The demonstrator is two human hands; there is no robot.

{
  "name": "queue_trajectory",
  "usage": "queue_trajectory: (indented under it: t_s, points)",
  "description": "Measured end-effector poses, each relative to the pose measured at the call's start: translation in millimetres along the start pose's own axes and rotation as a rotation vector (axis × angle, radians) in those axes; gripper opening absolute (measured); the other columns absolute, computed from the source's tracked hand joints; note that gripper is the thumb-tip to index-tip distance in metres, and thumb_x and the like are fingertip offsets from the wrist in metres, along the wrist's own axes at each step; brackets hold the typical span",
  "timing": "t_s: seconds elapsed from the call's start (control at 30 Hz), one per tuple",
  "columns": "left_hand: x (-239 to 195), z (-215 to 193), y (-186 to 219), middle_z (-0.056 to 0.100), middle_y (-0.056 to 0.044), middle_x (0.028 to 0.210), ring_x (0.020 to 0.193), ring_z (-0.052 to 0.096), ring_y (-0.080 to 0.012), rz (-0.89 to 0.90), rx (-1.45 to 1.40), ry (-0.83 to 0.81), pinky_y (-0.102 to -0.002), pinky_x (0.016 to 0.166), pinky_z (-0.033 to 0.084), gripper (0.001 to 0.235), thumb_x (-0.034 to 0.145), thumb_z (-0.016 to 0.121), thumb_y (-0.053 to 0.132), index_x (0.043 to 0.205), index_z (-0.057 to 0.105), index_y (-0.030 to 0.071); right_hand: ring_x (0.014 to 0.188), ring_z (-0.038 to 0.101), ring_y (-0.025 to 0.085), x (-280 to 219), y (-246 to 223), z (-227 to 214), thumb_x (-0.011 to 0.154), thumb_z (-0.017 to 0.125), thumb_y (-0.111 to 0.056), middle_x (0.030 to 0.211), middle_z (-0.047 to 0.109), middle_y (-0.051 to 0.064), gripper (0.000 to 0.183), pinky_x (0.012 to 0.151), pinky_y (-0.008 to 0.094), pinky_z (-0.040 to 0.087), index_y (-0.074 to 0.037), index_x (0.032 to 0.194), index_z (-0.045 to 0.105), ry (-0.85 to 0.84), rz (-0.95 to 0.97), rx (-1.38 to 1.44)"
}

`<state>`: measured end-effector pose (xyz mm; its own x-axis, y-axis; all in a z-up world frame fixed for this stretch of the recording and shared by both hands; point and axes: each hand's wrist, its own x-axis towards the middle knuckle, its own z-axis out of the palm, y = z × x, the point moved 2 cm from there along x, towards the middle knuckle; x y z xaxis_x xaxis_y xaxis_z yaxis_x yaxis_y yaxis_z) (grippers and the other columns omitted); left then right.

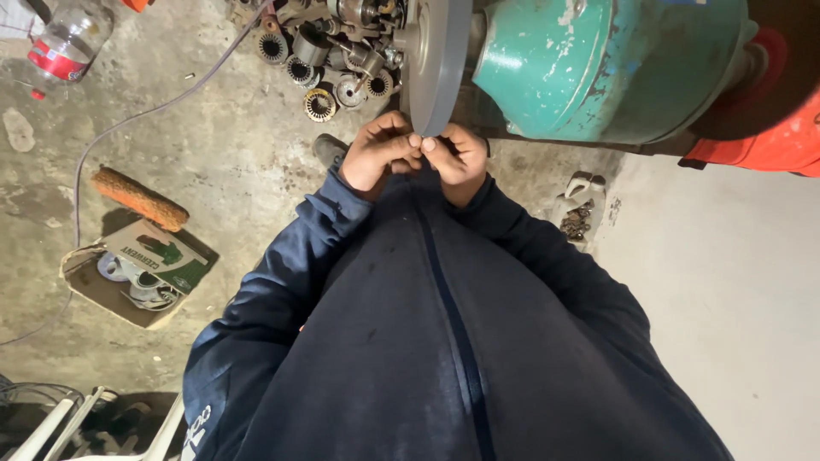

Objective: Cleaning rust and debris off small metal bolts and nails using a bench grinder equipped with a wire brush wheel.

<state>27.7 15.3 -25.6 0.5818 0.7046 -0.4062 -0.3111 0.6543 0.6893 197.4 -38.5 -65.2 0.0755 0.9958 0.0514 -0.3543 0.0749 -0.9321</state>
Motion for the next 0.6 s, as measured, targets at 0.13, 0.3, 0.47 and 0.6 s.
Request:
queue_trajectory:
  t_s: [0.13, 0.3, 0.47, 0.6]
  points:
    - [0.3, 1.2, 2.7, 0.070, -0.003, 0.091, 0.077, 0.069, -0.0109, -0.013, 0.000, 0.013, -0.023, 0.065, 0.052, 0.010, 0.098, 0.072, 0.012, 0.099, 0.064, 0.007, 0.068, 0.054, 0.005, 2.4, 2.5, -0.1, 0.106, 0.067, -0.011, 0.088, 0.068, 0.000, 0.012, 0.063, 0.021, 0.043, -0.001, 0.112, 0.070, -0.022, -0.027, 0.020]
    - [-1.0, 1.6, 4.2, 0.069, -0.005, 0.088, 0.075, 0.065, -0.0104, 0.007, -0.046, -0.013, -0.024, 0.065, 0.050, 0.008, 0.099, 0.072, 0.008, 0.098, 0.064, 0.006, 0.073, 0.055, 0.005, 0.0, 1.3, 2.5, 0.106, 0.067, -0.008, 0.090, 0.068, 0.000, 0.012, 0.067, 0.022, 0.044, 0.000, 0.113, 0.070, -0.009, 0.028, 0.084]
    - [-0.5, 1.2, 4.3, 0.068, -0.005, 0.086, 0.072, 0.062, -0.0107, 0.004, -0.057, -0.014, -0.024, 0.062, 0.047, 0.007, 0.099, 0.071, 0.008, 0.098, 0.064, 0.006, 0.075, 0.054, 0.006, 1.9, -2.0, 2.4, 0.105, 0.067, -0.008, 0.092, 0.068, 0.000, 0.012, 0.069, 0.022, 0.043, 0.000, 0.114, 0.071, -0.014, 0.051, 0.102]
    - [-1.3, 2.5, 6.1, 0.069, -0.005, 0.085, 0.071, 0.062, -0.0102, -0.007, -0.037, -0.004, -0.024, 0.061, 0.047, 0.007, 0.099, 0.071, 0.009, 0.099, 0.065, 0.005, 0.071, 0.052, 0.005, 0.6, -6.8, 2.7, 0.104, 0.068, -0.008, 0.087, 0.067, -0.001, 0.013, 0.066, 0.022, 0.041, 0.000, 0.113, 0.072, -0.007, 0.133, 0.123]
